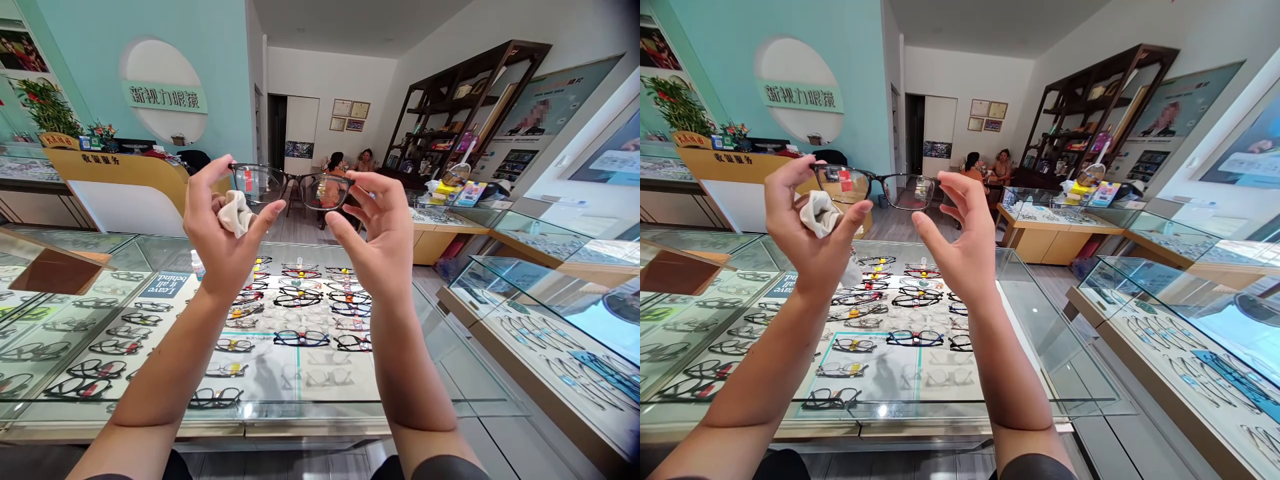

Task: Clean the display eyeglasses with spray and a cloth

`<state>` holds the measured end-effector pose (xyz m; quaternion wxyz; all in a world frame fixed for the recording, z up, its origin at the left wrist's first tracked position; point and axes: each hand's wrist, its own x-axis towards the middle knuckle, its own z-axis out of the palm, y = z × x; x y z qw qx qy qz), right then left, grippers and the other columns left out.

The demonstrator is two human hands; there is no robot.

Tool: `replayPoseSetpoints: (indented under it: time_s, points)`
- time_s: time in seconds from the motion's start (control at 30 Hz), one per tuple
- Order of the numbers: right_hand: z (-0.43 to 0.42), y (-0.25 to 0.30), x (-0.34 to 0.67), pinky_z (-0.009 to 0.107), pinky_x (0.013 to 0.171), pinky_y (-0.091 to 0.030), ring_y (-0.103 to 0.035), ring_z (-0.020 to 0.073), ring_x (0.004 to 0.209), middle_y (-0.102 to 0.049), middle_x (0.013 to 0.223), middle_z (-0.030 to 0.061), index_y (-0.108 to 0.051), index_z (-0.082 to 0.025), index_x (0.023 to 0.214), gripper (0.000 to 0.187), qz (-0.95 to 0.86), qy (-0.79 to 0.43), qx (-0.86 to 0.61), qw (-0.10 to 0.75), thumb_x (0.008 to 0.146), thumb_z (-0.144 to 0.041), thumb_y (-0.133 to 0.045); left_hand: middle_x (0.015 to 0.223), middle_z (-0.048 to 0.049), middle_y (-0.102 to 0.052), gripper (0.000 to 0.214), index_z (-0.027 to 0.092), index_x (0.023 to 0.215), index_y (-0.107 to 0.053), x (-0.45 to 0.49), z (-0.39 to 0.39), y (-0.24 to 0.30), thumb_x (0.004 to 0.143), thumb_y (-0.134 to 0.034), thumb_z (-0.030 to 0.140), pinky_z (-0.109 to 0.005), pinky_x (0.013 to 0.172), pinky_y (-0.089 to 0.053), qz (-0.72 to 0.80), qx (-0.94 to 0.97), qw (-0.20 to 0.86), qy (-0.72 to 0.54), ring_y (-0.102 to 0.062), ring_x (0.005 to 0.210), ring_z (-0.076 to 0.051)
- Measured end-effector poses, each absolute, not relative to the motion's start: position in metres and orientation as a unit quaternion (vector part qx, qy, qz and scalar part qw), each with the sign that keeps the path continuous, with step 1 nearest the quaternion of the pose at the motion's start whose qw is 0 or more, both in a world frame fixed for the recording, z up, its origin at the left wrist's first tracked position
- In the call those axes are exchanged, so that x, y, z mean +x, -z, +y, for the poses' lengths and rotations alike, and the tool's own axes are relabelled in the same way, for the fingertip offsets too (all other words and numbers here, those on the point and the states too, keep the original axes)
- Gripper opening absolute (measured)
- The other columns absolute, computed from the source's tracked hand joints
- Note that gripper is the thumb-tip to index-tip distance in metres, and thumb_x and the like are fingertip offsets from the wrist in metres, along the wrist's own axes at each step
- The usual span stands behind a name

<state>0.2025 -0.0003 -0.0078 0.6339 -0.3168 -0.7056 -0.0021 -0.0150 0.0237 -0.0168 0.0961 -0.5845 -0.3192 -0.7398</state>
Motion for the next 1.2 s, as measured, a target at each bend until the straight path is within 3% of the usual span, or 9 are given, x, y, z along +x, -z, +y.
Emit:
replayPoseSetpoints:
  time_s: [0.13, 0.3, 0.57, 0.77, 0.9, 1.2]
  points:
    - [0.007, 0.007, 0.203, 0.05, 0.114, -0.064, -0.068, 0.0277, 0.144, -0.067, 0.15, 0.0091, -0.062, -0.034, 0.145, 0.039, -0.692, -0.03, -0.299, 0.657, 0.11, -0.047, -0.054, 0.153, -0.0132, -0.059, 0.096, 0.03, 0.144, -0.058, -0.015, 0.021, 0.02, 0.077, -0.077, 0.096, -0.06, 0.092, -0.057, -0.336, -0.588, 0.078, 0.732, -0.048, 0.156, -0.044]
    - [0.011, 0.009, 0.204, 0.049, 0.107, -0.066, -0.072, 0.0268, 0.135, -0.072, 0.144, 0.0084, -0.064, -0.036, 0.144, 0.039, -0.676, -0.032, -0.306, 0.669, 0.111, -0.052, -0.052, 0.151, -0.0135, -0.06, 0.101, 0.03, 0.143, -0.06, -0.016, 0.023, 0.025, 0.074, -0.069, 0.103, -0.06, 0.084, -0.056, -0.338, -0.582, 0.104, 0.732, -0.05, 0.152, -0.047]
    - [0.017, 0.013, 0.207, 0.05, 0.106, -0.064, -0.073, 0.0282, 0.132, -0.073, 0.139, 0.0078, -0.068, -0.037, 0.137, 0.036, -0.665, -0.03, -0.267, 0.696, 0.107, -0.056, -0.063, 0.158, -0.0132, -0.06, 0.094, 0.038, 0.149, -0.057, -0.014, 0.026, 0.029, 0.075, -0.085, 0.089, -0.051, 0.083, -0.061, -0.328, -0.593, 0.083, 0.731, -0.06, 0.143, -0.039]
    - [0.013, 0.011, 0.203, 0.046, 0.108, -0.063, -0.072, 0.0261, 0.133, -0.075, 0.128, 0.0067, -0.072, -0.032, 0.119, 0.021, -0.638, -0.071, -0.197, 0.741, 0.108, -0.049, -0.065, 0.16, -0.0134, -0.061, 0.091, 0.037, 0.155, -0.053, -0.014, 0.04, 0.034, 0.084, -0.079, 0.087, -0.045, 0.082, -0.063, -0.292, -0.598, 0.107, 0.739, -0.074, 0.121, -0.033]
    - [0.009, 0.01, 0.199, 0.048, 0.113, -0.061, -0.072, 0.0262, 0.132, -0.075, 0.126, 0.0068, -0.071, -0.032, 0.117, 0.019, -0.63, -0.099, -0.178, 0.75, 0.108, -0.047, -0.067, 0.162, -0.0139, -0.061, 0.092, 0.037, 0.16, -0.049, -0.015, 0.046, 0.036, 0.086, -0.078, 0.084, -0.044, 0.08, -0.063, -0.273, -0.624, 0.105, 0.725, -0.076, 0.112, -0.03]
    - [0.001, 0.008, 0.196, 0.048, 0.107, -0.062, -0.075, 0.026, 0.126, -0.076, 0.126, 0.008, -0.068, -0.031, 0.121, 0.02, -0.628, -0.122, -0.195, 0.744, 0.108, -0.046, -0.064, 0.16, -0.0136, -0.062, 0.094, 0.037, 0.159, -0.05, -0.012, 0.04, 0.031, 0.083, -0.084, 0.081, -0.044, 0.084, -0.064, -0.268, -0.628, 0.052, 0.729, -0.073, 0.123, -0.033]
